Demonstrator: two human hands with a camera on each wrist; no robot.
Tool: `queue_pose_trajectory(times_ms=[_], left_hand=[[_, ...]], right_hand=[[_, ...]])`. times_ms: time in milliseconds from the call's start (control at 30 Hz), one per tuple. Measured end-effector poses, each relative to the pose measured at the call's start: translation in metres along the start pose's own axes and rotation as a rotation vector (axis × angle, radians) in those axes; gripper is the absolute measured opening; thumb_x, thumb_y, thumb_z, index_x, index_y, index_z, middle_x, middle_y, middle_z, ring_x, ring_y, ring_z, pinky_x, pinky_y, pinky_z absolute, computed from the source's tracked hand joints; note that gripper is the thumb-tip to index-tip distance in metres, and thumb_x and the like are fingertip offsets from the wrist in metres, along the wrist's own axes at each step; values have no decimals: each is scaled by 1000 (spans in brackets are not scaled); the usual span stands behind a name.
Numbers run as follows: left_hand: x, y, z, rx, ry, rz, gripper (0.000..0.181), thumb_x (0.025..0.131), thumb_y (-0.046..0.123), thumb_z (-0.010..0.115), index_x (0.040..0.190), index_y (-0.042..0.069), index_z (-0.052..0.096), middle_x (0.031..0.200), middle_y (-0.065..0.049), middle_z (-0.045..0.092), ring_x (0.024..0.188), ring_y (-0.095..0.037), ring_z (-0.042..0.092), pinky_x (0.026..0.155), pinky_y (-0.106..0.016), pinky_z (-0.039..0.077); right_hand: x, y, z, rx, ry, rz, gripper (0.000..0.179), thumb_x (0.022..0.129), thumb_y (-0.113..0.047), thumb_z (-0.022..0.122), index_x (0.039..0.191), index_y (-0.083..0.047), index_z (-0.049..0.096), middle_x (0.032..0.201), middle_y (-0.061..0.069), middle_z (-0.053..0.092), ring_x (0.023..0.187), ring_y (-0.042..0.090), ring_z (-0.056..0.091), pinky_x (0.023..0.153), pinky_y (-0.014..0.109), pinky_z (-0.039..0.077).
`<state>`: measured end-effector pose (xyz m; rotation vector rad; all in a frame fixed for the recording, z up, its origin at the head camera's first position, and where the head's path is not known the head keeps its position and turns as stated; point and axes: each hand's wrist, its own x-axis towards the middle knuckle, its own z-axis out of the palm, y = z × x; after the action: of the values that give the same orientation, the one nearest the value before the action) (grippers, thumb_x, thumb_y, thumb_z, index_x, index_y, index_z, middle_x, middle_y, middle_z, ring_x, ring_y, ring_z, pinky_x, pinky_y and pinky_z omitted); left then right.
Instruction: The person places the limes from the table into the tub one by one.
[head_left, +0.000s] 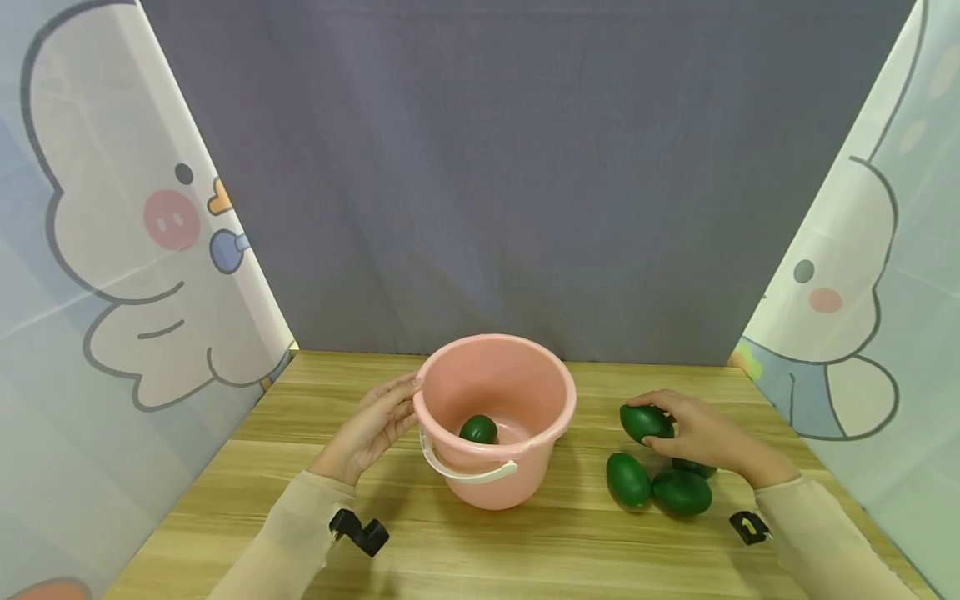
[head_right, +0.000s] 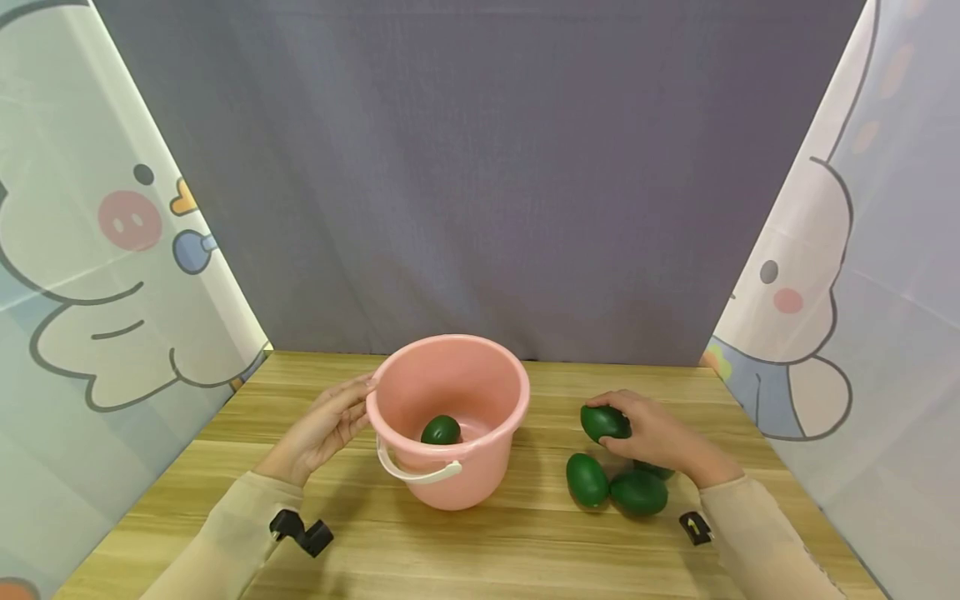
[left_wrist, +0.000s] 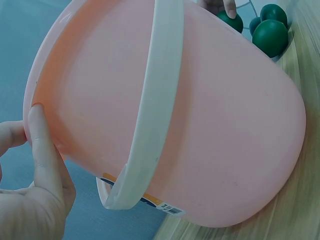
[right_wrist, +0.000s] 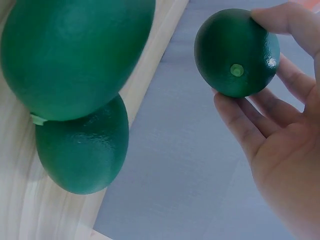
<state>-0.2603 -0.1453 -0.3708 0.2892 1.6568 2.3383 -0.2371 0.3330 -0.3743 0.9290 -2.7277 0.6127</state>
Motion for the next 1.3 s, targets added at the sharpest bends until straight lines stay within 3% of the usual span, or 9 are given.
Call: queue_pose_trajectory(times_ms=[467, 1300], left_hand=[[-1, 0, 0, -7, 11, -8, 49, 106, 16, 53, 148, -4, 39, 122, -8, 60, 93, -7, 65, 86, -17, 57], [-1, 1, 1, -6, 7, -8, 52, 106, 15, 53, 150, -6, 35, 122, -7, 60, 94, -7, 65, 84, -15, 57]], right_hand=[[5, -11, -6, -13, 60, -65, 53, 83, -12, 83, 132, -6, 61, 124, 6, 64, 103, 16, 62, 78, 33, 60], [15, -30, -15, -69, 216, -181, 61, 78, -7, 84, 133, -7, 60, 123, 4, 64, 92, 6, 61, 70, 25, 58]])
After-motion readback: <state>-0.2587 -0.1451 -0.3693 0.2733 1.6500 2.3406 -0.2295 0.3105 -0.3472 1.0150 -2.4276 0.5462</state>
